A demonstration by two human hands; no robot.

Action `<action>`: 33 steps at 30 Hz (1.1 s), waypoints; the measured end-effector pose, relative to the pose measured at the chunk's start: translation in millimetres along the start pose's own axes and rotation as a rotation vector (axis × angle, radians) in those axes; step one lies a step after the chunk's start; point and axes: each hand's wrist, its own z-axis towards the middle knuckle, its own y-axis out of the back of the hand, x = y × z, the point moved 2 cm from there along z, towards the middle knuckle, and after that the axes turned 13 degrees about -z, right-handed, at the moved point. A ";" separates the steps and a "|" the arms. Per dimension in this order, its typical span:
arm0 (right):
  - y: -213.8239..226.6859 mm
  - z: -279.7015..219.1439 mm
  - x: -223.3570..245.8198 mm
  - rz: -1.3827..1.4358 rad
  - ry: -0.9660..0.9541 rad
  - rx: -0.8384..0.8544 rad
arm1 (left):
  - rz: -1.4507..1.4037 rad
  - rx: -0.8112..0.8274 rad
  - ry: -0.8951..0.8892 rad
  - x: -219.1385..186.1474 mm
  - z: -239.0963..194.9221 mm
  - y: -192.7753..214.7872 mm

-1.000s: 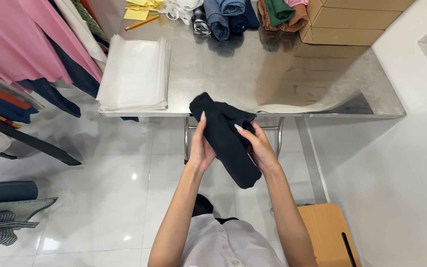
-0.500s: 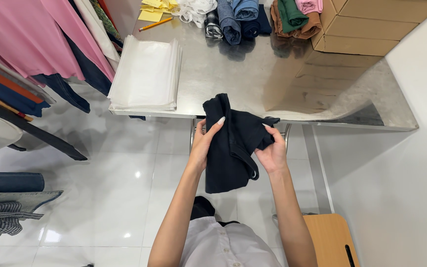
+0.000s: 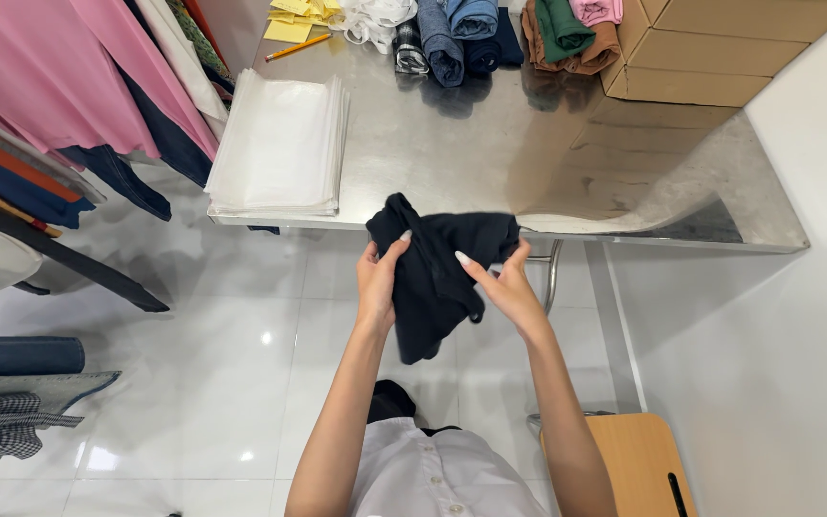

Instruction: The person picks up folded garments from a metal table, unfolds them, and places them onto hangers. They then hang the clothes on a nearby clothing rack. The items handled include a pair of denim shorts, a pink top, a black t-shirt, and a pink t-shirt.

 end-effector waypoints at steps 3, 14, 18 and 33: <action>1.8 13.9 -23.6 -0.130 0.212 -0.170 | -0.106 -0.008 0.001 6.2 13.0 3.5; 5.2 44.3 -50.9 -0.219 0.507 -0.105 | -0.154 0.040 0.061 8.1 9.6 -7.2; 4.4 60.1 -59.8 0.341 0.339 -0.090 | 0.180 0.044 -0.142 -9.9 -11.3 -17.7; 31.7 53.6 -37.8 0.025 0.410 0.366 | 0.859 0.732 -0.349 9.8 18.7 -26.8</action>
